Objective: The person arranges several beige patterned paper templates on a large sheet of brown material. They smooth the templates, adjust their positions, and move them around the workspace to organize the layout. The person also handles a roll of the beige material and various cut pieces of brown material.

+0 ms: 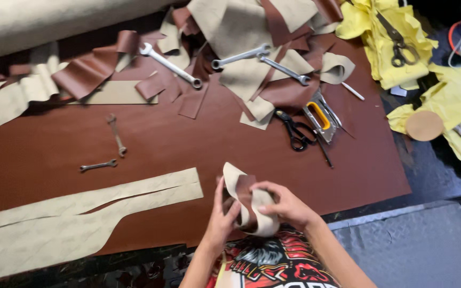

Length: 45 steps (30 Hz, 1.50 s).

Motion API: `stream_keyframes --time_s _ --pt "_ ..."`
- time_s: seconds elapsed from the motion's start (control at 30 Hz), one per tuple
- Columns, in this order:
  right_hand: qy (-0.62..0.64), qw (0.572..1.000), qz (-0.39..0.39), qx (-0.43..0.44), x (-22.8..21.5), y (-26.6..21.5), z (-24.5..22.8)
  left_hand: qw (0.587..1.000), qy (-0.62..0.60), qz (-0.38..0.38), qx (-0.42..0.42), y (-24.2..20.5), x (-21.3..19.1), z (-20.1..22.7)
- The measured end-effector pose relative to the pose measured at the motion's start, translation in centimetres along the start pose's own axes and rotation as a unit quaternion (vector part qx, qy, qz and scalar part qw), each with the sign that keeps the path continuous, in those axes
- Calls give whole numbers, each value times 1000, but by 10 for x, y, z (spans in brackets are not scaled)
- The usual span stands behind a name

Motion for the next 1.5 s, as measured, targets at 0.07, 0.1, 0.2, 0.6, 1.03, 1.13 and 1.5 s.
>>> stream_keyframes --time_s 0.07,0.1,0.2,0.6,1.03,1.13,1.5 --pt "-102 994 -31 3 13 -16 0 986 -86 31 -142 7 -1 -25" --pt "-111 993 -46 15 22 -23 1 985 -84 30 -147 9 1 -31" --pt "-162 980 -110 42 56 -35 4 986 -93 27 -137 27 -2 -46" --pt "-185 977 62 -83 52 -48 -30 987 -111 -42 106 95 -50 -16" --pt "-65 931 196 -302 -31 32 -214 958 234 -18 164 96 0 133" --pt "-45 913 137 -381 -4 50 -315 895 344 84 271 128 -33 203" --pt "-529 733 247 -350 -60 167 -182 578 617 468 257 251 -298 389"
Point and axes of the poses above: each hand's wrist, its own y-axis towards the middle knuckle, its own x-axis out of the palm, z = x × y, the point moved 9 cm from there along y, towards the middle knuckle, and after that the axes turned 7 degrees about z, right-handed, at the moved point
